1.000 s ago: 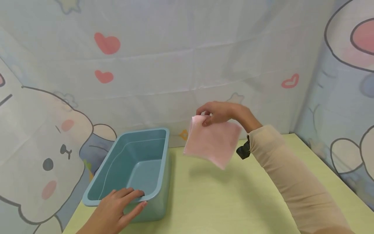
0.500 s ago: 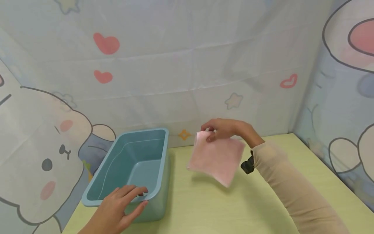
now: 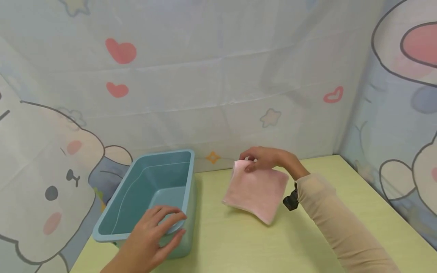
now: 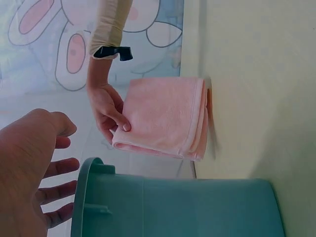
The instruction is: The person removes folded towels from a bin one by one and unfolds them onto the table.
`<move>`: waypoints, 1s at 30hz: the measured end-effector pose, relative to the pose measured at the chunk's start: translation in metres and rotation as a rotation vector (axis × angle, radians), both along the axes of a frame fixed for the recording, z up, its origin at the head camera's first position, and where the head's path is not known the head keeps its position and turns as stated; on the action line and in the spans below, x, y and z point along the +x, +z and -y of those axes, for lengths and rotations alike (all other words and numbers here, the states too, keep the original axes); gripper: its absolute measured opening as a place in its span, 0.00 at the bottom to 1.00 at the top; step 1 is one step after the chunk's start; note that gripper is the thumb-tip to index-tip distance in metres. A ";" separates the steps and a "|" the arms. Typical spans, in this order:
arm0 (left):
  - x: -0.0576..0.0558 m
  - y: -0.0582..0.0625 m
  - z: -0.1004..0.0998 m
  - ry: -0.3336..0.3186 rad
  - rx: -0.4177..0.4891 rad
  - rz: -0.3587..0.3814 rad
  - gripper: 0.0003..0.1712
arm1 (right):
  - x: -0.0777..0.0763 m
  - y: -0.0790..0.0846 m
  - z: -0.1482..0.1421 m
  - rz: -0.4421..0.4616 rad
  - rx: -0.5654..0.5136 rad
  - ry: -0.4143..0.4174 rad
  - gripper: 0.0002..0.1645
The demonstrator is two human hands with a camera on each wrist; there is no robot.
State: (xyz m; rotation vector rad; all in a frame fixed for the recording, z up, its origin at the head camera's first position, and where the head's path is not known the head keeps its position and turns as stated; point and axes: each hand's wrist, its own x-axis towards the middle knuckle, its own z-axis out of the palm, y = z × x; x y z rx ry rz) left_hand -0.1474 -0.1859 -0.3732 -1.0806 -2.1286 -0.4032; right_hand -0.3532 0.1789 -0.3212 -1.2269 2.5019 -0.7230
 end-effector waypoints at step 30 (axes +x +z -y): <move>0.000 -0.005 -0.049 -0.160 -0.022 0.072 0.08 | -0.013 -0.094 -0.084 -0.106 -0.059 -0.296 0.08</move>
